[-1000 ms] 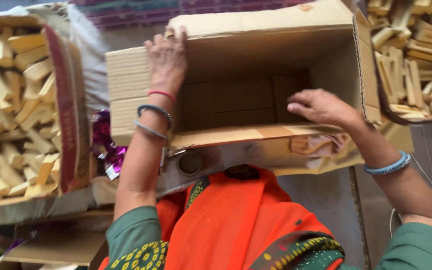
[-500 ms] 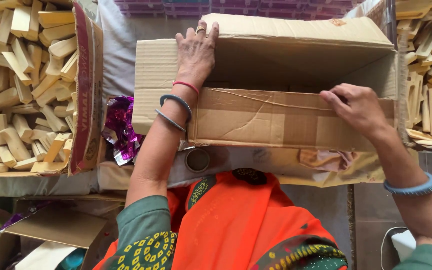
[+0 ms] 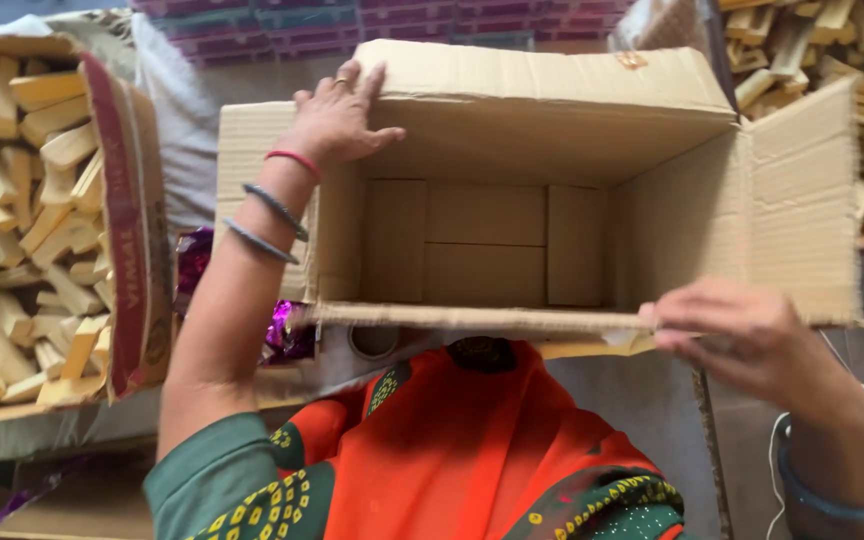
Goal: The person wipes a small plastic container with a cloth, then places several colorful glittery rolls inside it. They close the container and place it on a stack of similar containers. Finally, they open a cardboard box and begin placing the stacked containers inside.
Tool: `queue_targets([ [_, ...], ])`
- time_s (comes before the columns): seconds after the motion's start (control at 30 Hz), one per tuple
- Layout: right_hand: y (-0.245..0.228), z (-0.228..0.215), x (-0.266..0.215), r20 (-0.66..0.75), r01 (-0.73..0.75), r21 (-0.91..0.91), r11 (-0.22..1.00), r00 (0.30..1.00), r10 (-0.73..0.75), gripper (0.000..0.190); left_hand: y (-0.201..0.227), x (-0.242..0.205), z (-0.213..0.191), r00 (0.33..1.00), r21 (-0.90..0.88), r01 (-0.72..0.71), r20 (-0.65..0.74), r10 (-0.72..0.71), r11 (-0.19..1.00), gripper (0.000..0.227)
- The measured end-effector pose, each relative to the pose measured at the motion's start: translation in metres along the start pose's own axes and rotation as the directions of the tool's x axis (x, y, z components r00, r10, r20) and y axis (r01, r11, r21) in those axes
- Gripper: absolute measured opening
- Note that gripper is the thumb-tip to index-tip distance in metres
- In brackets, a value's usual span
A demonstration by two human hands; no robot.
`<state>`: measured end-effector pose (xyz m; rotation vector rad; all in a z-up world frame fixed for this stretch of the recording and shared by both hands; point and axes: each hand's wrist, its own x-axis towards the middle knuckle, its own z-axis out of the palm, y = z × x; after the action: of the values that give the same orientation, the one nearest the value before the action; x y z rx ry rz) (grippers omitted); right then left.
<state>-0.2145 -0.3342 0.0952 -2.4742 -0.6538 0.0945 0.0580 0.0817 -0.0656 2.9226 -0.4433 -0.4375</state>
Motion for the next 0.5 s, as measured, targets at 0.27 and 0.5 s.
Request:
queue_targets([
  [0.27,0.016,0.090,-0.050,0.043,-0.171,0.077,0.982,0.985,0.168,0.049,0.012,-0.006,0.025,0.956,0.151,0.023,-0.293,0.022,0.988,0.075],
  [0.5,0.030,0.135,-0.026,-0.220,-0.091,-0.517,0.851,0.975,-0.029,0.080,0.008,0.000,0.039,0.876,0.165,0.024,-0.479,0.058,0.986,0.050],
])
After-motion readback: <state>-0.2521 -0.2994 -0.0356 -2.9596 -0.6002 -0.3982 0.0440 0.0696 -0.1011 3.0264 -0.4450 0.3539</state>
